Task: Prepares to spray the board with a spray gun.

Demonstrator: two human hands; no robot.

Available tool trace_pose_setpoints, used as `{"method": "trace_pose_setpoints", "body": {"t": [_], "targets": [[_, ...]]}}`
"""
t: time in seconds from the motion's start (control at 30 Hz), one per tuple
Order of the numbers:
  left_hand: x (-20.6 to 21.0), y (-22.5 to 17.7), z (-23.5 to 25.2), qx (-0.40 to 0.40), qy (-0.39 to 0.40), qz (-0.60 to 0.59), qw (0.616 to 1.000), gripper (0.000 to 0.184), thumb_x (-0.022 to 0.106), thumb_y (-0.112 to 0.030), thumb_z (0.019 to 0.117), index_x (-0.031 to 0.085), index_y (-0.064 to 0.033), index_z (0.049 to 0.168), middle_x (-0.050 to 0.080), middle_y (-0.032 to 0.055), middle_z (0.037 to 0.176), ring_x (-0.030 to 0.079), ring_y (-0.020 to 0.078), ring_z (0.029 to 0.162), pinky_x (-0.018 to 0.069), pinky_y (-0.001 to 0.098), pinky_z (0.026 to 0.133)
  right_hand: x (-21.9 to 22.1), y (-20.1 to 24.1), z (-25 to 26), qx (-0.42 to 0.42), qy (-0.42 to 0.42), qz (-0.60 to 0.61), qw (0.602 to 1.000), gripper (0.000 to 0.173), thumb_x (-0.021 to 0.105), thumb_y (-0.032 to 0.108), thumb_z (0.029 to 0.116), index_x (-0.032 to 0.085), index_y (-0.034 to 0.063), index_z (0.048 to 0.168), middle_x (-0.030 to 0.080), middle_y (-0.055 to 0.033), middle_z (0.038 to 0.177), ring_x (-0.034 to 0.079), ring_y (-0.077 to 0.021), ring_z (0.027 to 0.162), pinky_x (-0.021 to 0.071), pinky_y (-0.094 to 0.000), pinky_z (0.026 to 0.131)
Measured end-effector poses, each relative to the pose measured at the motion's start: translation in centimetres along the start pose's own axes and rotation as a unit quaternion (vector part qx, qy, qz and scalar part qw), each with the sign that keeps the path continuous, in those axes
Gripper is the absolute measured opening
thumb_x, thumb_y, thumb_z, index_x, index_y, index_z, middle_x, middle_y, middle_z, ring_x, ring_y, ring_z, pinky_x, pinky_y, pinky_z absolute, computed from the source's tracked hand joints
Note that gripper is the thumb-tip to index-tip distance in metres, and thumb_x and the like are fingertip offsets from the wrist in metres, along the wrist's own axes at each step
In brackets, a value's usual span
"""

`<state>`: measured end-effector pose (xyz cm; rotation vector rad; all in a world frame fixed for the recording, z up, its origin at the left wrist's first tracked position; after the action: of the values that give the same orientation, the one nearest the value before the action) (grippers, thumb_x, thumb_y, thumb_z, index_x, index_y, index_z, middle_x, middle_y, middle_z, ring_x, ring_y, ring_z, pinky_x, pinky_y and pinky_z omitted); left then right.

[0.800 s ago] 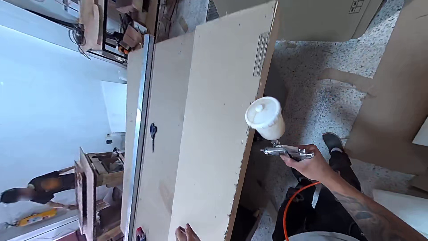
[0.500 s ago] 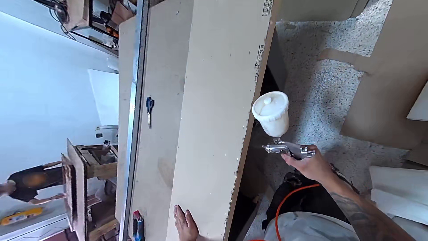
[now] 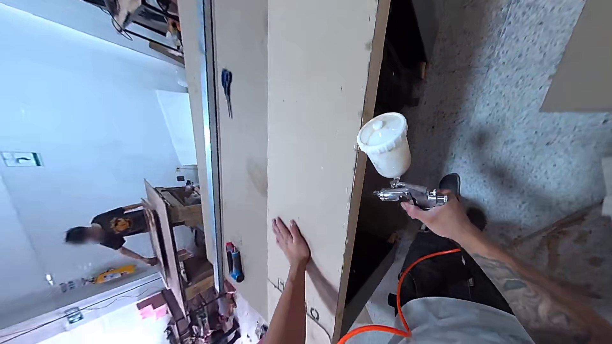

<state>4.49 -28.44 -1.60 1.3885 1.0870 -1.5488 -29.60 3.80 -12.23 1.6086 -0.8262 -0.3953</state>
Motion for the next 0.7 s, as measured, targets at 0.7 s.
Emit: {"method": "trace_pose_setpoints", "body": {"t": [0.7], "targets": [[-4.4, 28.8, -25.2, 0.27, 0.109, 0.003, 0.957, 0.072, 0.02, -0.05, 0.1079, 0.018, -0.0052, 0.164, 0.013, 0.0136, 0.172, 0.008, 0.0316, 0.159, 0.0087, 0.0595, 0.128, 19.7, -11.5, -34.7, 0.007, -0.061, 0.024, 0.998, 0.024, 0.081, 0.019, 0.0839, 0.078, 0.0136, 0.107, 0.077, 0.0042, 0.089, 0.072, -0.0022, 0.078, 0.0631, -0.0251, 0.075]]}}
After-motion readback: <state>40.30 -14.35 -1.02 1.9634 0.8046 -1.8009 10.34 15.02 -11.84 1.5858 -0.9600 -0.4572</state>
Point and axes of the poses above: each hand's wrist, its own z-axis towards the middle knuckle, its own x-axis out of the palm, y = z × x, the point moved 10 cm from there along z, towards the middle knuckle
